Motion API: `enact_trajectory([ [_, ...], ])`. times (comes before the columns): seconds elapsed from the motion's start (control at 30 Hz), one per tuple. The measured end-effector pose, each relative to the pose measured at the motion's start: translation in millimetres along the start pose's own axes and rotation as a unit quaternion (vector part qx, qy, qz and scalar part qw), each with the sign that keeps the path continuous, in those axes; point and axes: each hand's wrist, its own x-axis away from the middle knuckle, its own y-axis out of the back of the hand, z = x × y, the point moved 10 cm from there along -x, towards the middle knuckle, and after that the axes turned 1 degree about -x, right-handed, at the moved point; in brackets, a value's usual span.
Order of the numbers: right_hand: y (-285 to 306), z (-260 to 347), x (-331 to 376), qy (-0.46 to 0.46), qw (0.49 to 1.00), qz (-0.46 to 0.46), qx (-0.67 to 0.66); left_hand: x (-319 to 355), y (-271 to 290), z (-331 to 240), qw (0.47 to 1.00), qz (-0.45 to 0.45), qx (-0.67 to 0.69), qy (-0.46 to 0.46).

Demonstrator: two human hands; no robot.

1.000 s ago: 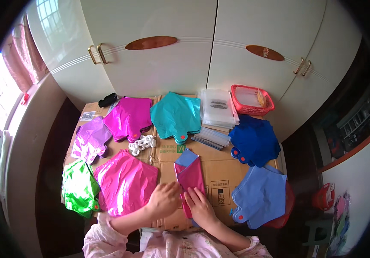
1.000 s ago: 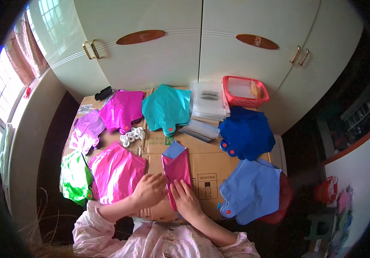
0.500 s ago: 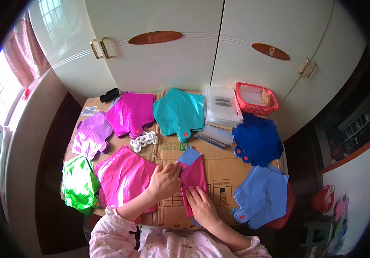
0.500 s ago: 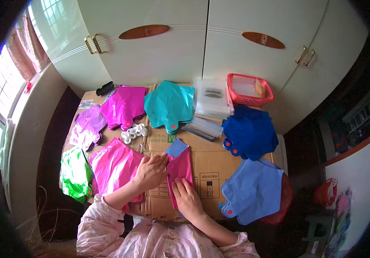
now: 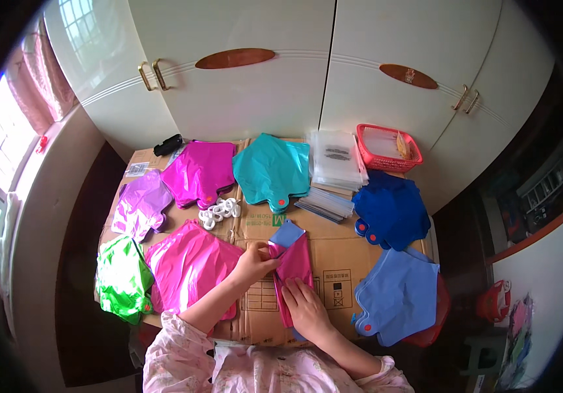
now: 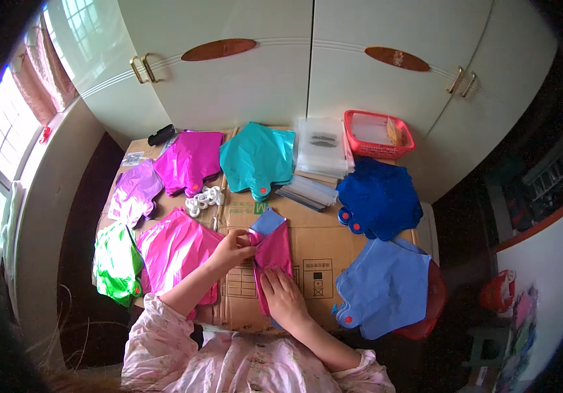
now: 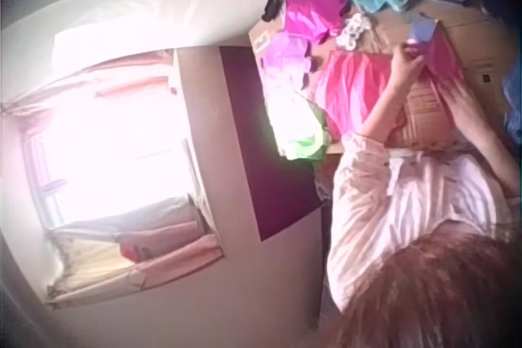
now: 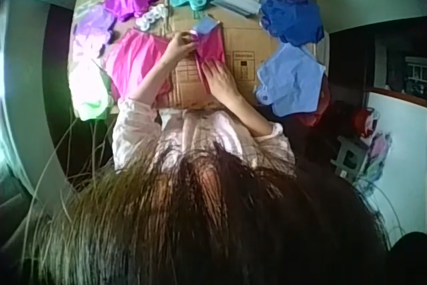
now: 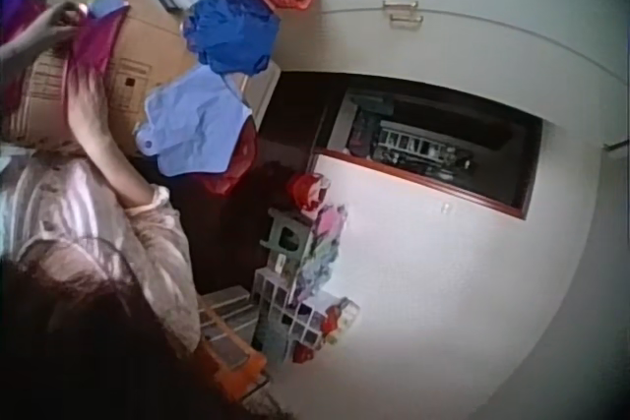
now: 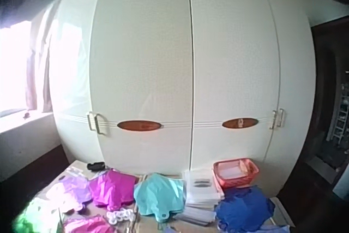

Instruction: Folding and stacking thin, colorful plastic or fabric sheets on a cardboard-covered workbench.

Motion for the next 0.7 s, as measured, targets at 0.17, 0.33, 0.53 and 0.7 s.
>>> enact_trajectory([
  [0.17,-3,-4,3,-0.003,1.000,0.004,-0.021,5,-10,-23,0.946,0.039,-0.321,-0.011],
  [0.33,-2,-6,4,-0.004,0.999,0.000,-0.037,19,-18,-28,0.920,0.005,-0.386,-0.070],
  [0.53,0,-6,6,0.015,0.999,-0.006,-0.049,24,-17,-31,0.918,-0.011,-0.365,-0.156],
  [0.7,4,-5,8,0.011,0.998,-0.013,-0.063,27,-21,-26,0.922,0.012,-0.355,-0.155],
])
